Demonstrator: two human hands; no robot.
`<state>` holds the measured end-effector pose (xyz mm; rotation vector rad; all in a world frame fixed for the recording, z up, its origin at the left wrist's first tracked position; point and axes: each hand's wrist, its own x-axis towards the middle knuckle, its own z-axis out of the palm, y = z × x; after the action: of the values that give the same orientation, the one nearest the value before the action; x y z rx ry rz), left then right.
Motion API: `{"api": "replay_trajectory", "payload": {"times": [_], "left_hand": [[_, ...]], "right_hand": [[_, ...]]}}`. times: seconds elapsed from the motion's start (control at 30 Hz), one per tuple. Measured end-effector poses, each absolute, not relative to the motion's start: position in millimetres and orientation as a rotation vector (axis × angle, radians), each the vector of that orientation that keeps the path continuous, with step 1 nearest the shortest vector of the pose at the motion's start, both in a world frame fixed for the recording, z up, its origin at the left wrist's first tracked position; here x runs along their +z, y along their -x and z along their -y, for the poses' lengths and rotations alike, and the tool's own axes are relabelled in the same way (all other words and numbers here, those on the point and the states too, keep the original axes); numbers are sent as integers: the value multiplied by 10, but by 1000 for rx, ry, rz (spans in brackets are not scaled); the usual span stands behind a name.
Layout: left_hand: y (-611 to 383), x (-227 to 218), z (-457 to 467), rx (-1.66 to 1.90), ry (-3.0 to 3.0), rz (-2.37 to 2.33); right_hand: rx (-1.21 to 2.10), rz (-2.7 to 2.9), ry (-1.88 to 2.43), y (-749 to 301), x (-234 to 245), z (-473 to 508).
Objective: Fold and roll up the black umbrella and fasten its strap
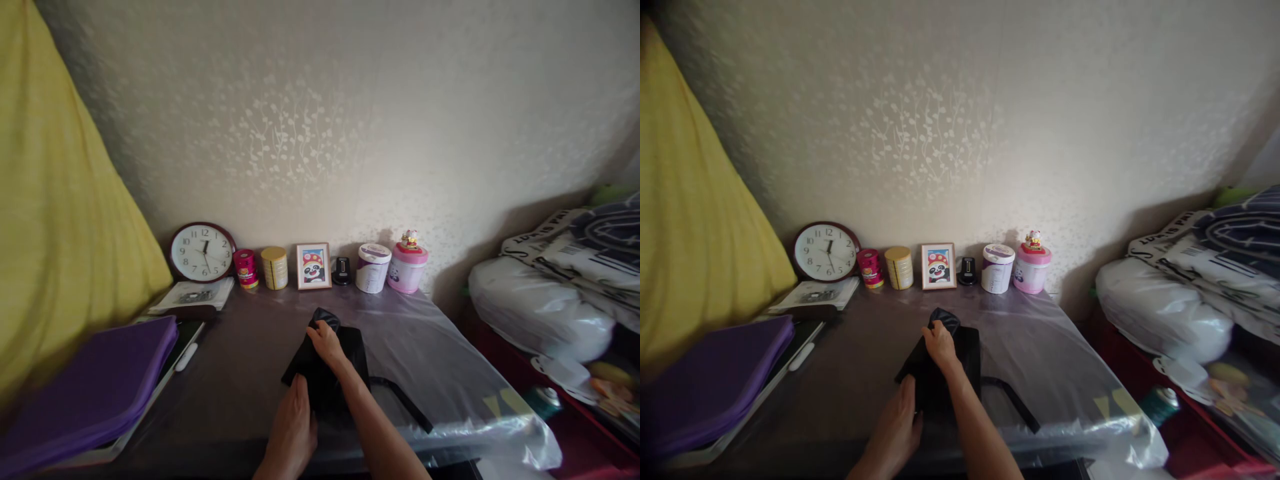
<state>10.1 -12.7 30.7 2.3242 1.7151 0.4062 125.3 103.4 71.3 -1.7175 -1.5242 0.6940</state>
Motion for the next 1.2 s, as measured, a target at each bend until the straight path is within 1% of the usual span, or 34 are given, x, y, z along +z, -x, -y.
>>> {"api": "replay_trajectory", "payload": {"times": [0.1,0.23,0.3,0.4,0.5,0.67,0.77,0.9,1.07,1.2], "left_hand": [[-88,182,142,600,-2304,-1707],[-82,223,187,809,-2293,-1643],[-91,331,208,752,-2299,-1631],[-124,498,213,528,-2327,-1681],[-164,575,193,369,-2342,-1743],[-193,520,175,302,-2346,-1793],[-200,486,170,278,-2347,-1820],[-219,482,159,280,-2326,-1823],[-228,463,160,278,-2310,-1839],[-218,446,141,242,-2262,-1829]], "right_hand": [[723,1560,1716,-1248,737,-1018],[1027,1516,1507,-1243,746,-991],[1095,1505,1428,-1243,735,-983],[1061,1555,1385,-1249,707,-991],[1026,1612,1372,-1257,703,-998],[877,1775,1227,-1292,786,-806],[656,1931,1104,-1351,798,-598],[402,2080,1010,-1457,700,-525],[198,2149,1138,-1539,593,-844],[126,2171,1273,-1573,561,-1153]]}}
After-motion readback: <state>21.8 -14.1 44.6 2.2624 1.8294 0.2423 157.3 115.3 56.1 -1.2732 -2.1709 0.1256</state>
